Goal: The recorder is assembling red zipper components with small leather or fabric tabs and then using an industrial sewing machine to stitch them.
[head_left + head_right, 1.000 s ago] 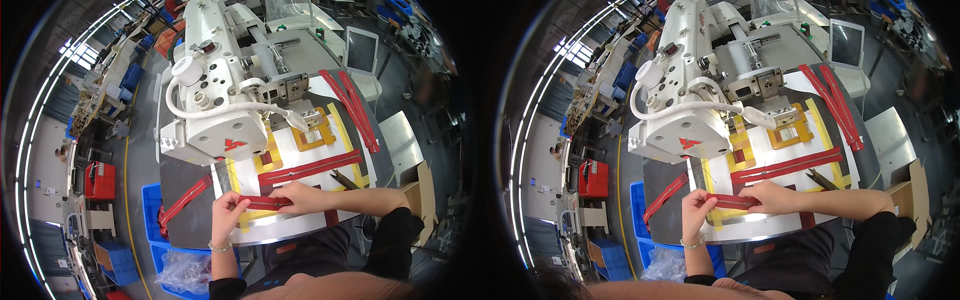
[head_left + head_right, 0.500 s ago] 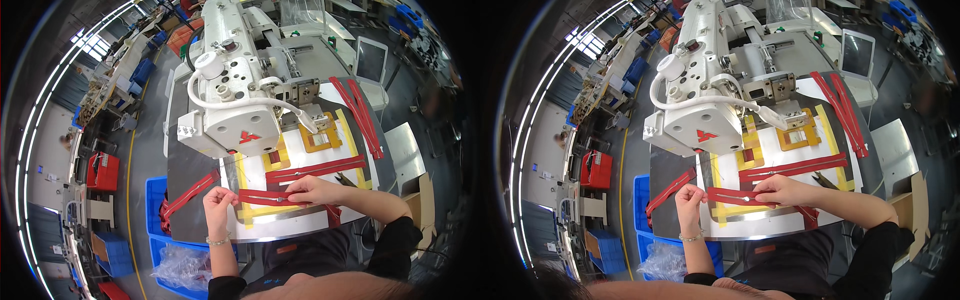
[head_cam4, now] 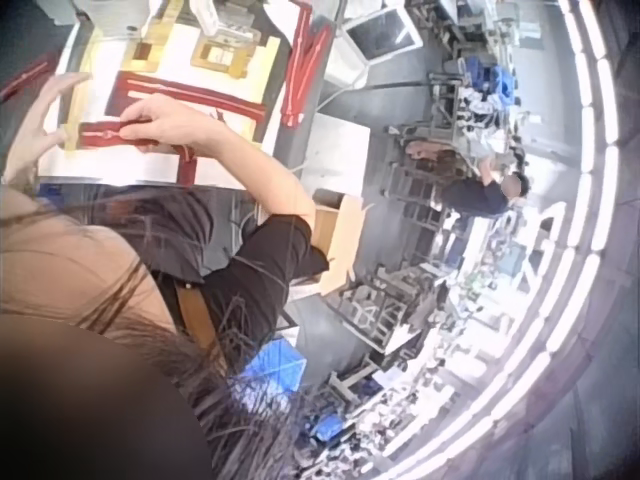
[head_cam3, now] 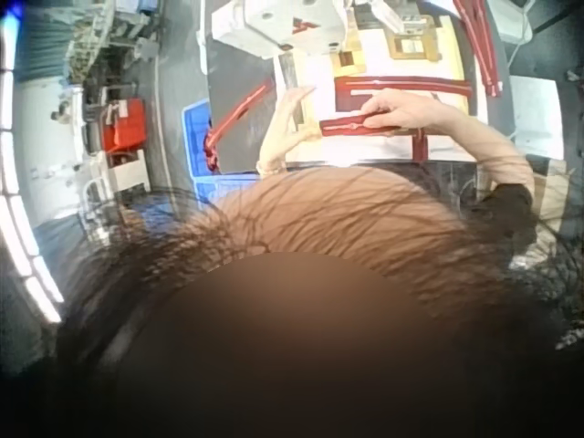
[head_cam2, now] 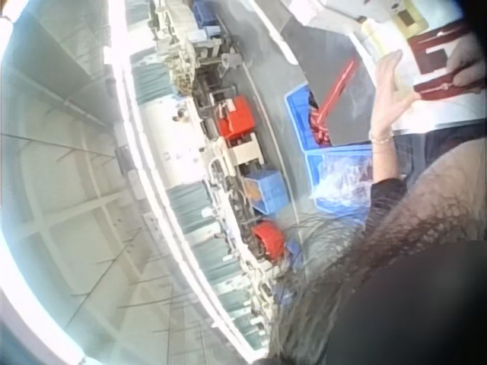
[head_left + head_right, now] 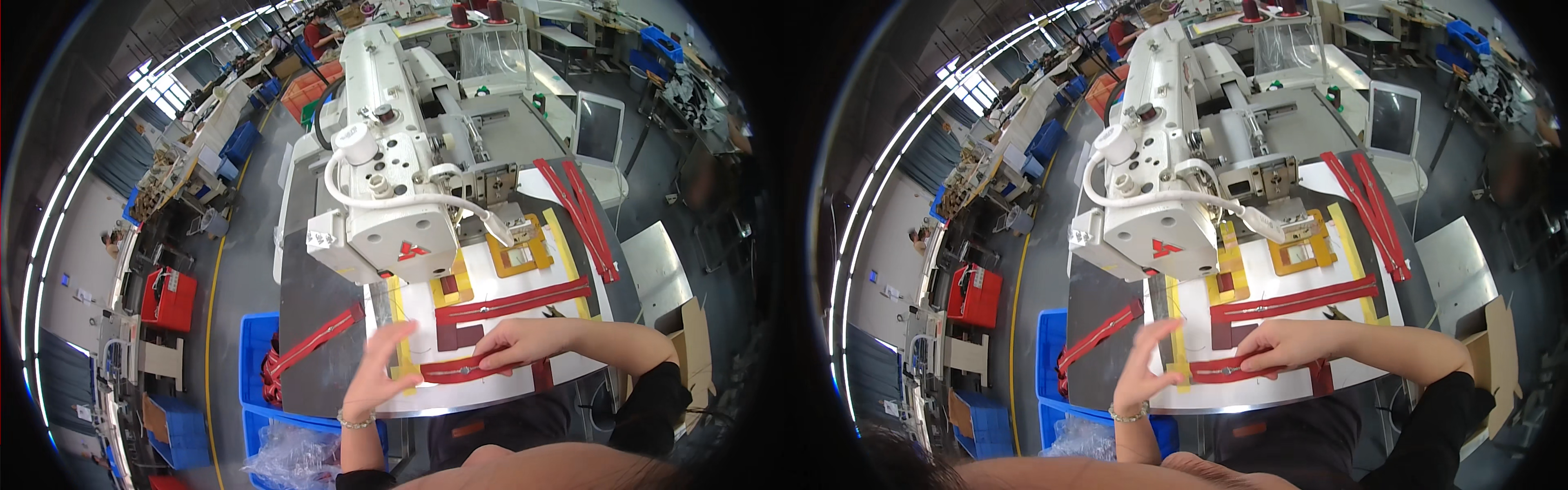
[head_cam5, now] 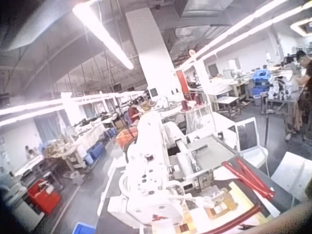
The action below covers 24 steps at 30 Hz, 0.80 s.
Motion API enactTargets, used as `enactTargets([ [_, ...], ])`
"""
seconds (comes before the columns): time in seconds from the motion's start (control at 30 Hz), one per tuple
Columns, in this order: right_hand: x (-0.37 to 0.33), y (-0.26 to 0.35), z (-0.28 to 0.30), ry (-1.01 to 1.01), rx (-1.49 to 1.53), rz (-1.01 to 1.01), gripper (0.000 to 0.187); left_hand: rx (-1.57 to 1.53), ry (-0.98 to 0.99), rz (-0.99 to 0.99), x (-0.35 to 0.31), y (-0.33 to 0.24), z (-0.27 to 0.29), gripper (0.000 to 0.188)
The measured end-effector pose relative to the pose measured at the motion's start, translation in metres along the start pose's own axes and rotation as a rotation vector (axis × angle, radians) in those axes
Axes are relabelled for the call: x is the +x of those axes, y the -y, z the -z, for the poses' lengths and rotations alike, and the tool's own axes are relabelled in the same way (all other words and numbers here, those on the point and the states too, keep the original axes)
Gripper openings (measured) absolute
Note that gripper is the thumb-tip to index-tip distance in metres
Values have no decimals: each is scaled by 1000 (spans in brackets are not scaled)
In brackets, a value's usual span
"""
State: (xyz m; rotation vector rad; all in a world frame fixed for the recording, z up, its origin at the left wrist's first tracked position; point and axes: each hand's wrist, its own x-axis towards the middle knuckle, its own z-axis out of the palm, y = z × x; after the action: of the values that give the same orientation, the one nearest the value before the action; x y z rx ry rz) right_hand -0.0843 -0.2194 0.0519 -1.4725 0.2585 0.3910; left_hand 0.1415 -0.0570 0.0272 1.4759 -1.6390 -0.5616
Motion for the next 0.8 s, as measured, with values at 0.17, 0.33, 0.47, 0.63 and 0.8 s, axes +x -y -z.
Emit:
enactTargets([
  [0.17,-10,-1,10,131,82,-85,31,-452,602,330,13,-1,-7,35],
  [0.33,-43,14,45,331,-205,-158,56,-306,392,214,25,9,-9,19],
  [0.47,-60,6,73,129,-426,-217,54,-54,307,144,41,10,-26,10],
  [0.63,-59,-18,96,-397,-974,-126,43,485,9,-335,68,16,-58,14],
  [0.8,-40,-70,108,-1013,-1415,172,36,845,90,-527,97,35,-87,14],
])
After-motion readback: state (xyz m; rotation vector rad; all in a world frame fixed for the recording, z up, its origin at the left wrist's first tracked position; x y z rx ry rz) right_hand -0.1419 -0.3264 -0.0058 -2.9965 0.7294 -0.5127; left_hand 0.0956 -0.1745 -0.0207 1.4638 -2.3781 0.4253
